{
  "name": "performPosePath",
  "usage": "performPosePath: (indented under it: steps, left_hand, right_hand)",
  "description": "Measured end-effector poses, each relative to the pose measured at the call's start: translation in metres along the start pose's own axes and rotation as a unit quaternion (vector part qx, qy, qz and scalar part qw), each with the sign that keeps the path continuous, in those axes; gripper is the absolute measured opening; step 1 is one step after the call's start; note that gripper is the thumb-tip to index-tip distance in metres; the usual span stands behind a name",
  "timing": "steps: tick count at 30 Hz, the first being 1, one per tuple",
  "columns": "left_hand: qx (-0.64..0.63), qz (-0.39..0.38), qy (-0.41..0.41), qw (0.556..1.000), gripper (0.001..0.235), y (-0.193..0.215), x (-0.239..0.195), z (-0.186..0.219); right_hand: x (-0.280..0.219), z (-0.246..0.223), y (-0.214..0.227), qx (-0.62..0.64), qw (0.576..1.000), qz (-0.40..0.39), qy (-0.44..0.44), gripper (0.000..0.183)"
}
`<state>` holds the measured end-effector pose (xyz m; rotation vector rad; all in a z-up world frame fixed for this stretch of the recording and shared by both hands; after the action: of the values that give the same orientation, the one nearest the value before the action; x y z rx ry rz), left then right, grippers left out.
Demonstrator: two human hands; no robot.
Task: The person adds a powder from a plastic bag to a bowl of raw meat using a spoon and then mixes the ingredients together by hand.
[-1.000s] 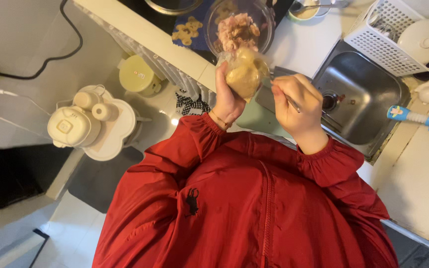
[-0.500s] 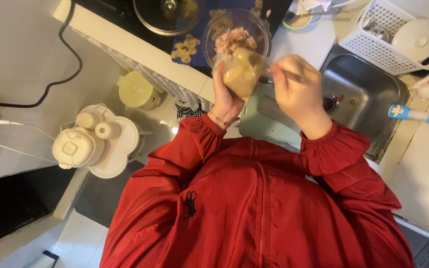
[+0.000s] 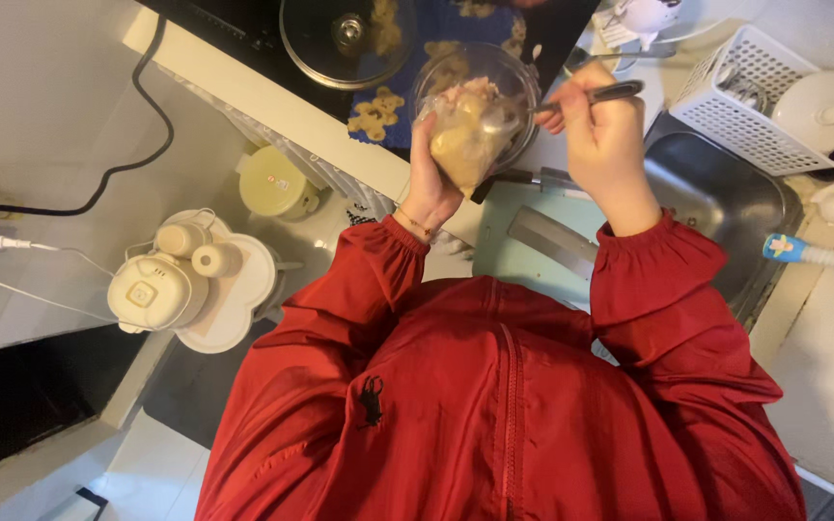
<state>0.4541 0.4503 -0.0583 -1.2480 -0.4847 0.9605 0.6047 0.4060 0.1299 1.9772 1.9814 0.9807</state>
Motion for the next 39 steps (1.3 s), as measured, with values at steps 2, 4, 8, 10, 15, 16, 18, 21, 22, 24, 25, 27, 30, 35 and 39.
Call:
performPosePath:
  steps: [2, 4, 8, 10, 15, 16, 18, 21, 22, 24, 25, 27, 30, 35, 39]
  left_hand:
    - [0.012, 0.044, 0.018, 0.999, 0.061, 0.007, 0.002, 0.001]
    - [0.013, 0.054, 0.036, 0.998, 0.063, 0.013, 0.004, 0.001]
    - [0.037, 0.081, 0.049, 0.995, 0.057, 0.015, 0.005, 0.009]
    - [0.050, 0.094, 0.069, 0.992, 0.061, 0.021, 0.010, 0.007]
    - [0.059, 0.131, 0.120, 0.982, 0.058, 0.030, 0.014, 0.004]
    - [0.059, 0.122, 0.112, 0.985, 0.059, 0.029, 0.015, 0.004]
    - [0.059, 0.112, 0.105, 0.986, 0.060, 0.026, 0.019, 0.003]
    - [0.063, 0.103, 0.047, 0.992, 0.053, 0.018, 0.028, 0.011]
    - [0.083, 0.126, 0.035, 0.988, 0.058, 0.020, 0.028, 0.014]
    - [0.104, 0.149, 0.024, 0.983, 0.063, 0.021, 0.028, 0.021]
    - [0.116, 0.166, 0.051, 0.978, 0.063, 0.023, 0.027, 0.020]
    - [0.130, 0.181, 0.079, 0.972, 0.062, 0.025, 0.030, 0.024]
    - [0.121, 0.170, 0.144, 0.967, 0.058, 0.029, 0.033, 0.020]
    - [0.133, 0.110, 0.102, 0.980, 0.062, 0.022, 0.036, 0.014]
    - [0.096, 0.128, 0.063, 0.985, 0.053, 0.022, 0.038, 0.013]
  right_hand:
    - [0.003, 0.005, -0.008, 0.014, 1.000, -0.023, -0.007, 0.021]
    - [0.005, 0.019, -0.010, 0.056, 0.998, -0.010, -0.024, 0.023]
    - [0.002, 0.034, -0.019, 0.075, 0.997, -0.033, 0.005, 0.021]
    - [-0.001, 0.032, -0.021, -0.006, 0.997, -0.050, 0.063, 0.024]
    - [-0.003, 0.024, -0.027, -0.103, 0.984, -0.078, 0.119, 0.026]
    - [0.002, 0.025, -0.022, -0.036, 0.996, -0.053, 0.066, 0.023]
    - [0.006, 0.026, -0.023, 0.032, 0.999, -0.027, 0.012, 0.021]
    - [0.006, 0.040, -0.025, 0.089, 0.995, 0.045, -0.031, 0.028]
    - [0.005, 0.054, -0.027, 0.111, 0.990, 0.071, -0.050, 0.030]
    - [0.002, 0.068, -0.028, 0.133, 0.984, 0.098, -0.070, 0.033]
    - [0.004, 0.059, -0.032, 0.095, 0.994, 0.053, -0.025, 0.025]
    - [0.008, 0.046, -0.030, 0.055, 0.998, 0.010, 0.020, 0.020]
    - [0.014, 0.045, -0.027, 0.050, 0.998, -0.045, -0.005, 0.018]
    - [0.019, 0.064, -0.030, 0.108, 0.990, 0.039, -0.079, 0.021]
    - [0.012, 0.056, -0.040, 0.105, 0.989, 0.084, -0.053, 0.023]
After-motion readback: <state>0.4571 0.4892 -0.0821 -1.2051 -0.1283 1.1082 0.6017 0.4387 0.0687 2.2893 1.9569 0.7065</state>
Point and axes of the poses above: each hand's wrist, its own x-axis towards the middle knuckle, its own y-axis out of the back of the hand, z = x × y, the point moved 8 cm from there along x, towards the middle knuckle, and after that the axes turned 7 degrees about -z, right-handed, at the moved point
